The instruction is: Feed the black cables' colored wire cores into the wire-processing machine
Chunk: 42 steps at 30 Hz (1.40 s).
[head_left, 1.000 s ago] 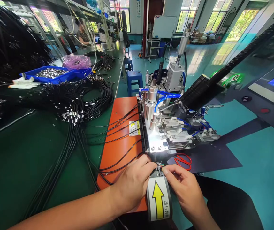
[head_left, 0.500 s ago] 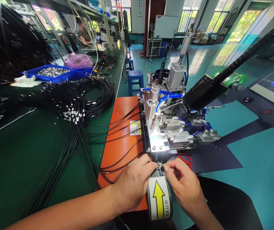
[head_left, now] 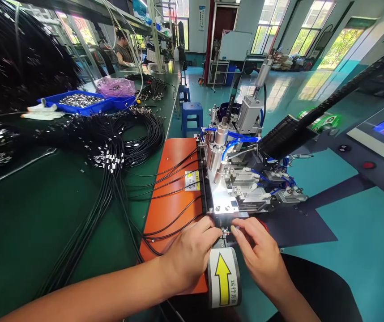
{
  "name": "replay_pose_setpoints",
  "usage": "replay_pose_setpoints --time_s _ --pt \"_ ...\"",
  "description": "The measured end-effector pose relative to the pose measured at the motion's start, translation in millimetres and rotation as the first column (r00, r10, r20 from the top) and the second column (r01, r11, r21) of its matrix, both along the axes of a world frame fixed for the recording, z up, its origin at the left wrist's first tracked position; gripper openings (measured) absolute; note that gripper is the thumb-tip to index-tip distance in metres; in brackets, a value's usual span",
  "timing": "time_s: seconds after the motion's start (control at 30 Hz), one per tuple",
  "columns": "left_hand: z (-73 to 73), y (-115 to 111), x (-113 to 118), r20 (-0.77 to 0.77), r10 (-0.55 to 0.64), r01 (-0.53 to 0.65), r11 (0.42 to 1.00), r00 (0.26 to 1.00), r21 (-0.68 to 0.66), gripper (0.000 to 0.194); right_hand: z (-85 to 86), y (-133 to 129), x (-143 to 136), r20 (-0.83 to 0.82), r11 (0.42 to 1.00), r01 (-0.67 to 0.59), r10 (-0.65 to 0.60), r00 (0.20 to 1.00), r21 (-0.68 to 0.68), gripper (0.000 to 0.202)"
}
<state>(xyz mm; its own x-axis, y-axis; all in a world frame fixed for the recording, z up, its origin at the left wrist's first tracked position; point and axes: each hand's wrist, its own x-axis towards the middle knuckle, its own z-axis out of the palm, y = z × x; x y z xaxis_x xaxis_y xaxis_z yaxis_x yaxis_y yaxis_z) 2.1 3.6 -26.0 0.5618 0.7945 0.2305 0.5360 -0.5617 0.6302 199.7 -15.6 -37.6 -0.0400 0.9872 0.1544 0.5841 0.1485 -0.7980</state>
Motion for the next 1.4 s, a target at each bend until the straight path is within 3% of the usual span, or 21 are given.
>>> replay_pose_setpoints --time_s 0.2,0.47,0.73,0.9,1.0,1.2,1.4 --pt "-0.8 1.3 0.4 0.004 -0.008 0.008 0.999 1.0 0.045 0.021 -2.2 3.9 -2.0 0.011 0.997 -0.051 0.05 0.999 0.06 0.016" --pt "2.2 0.0 1.0 -0.005 0.003 -0.003 0.999 1.0 0.048 0.021 3.2 2.8 -6.6 0.032 1.0 -0.019 0.019 0.999 0.0 0.02" --pt "3.8 0.0 0.8 -0.006 -0.007 0.007 1.0 1.0 0.017 0.024 -7.6 2.7 -7.5 0.018 0.998 -0.005 0.006 1.0 -0.055 0.021" --pt "4.3 -0.4 -0.1 -0.036 -0.008 0.008 1.0 0.999 -0.018 0.025 -3.4 2.2 -4.1 -0.09 0.962 0.063 -0.09 0.992 -0.267 0.025" --pt "2.4 -0.3 -0.5 -0.028 -0.01 0.009 1.0 1.0 -0.025 0.024 0.7 2.2 -4.9 -0.164 0.938 0.043 -0.105 0.981 -0.344 0.031" --pt "1.0 0.3 -1.3 -0.028 -0.006 0.006 1.0 1.0 -0.017 0.025 -2.2 3.2 -12.5 -0.247 0.938 -0.023 -0.067 0.967 -0.345 0.034" --pt "8.7 -0.8 -9.5 -0.167 -0.031 0.025 0.999 0.985 -0.033 0.032 -8.9 0.3 -13.7 -0.327 0.939 -0.055 -0.063 0.943 -0.339 0.031"
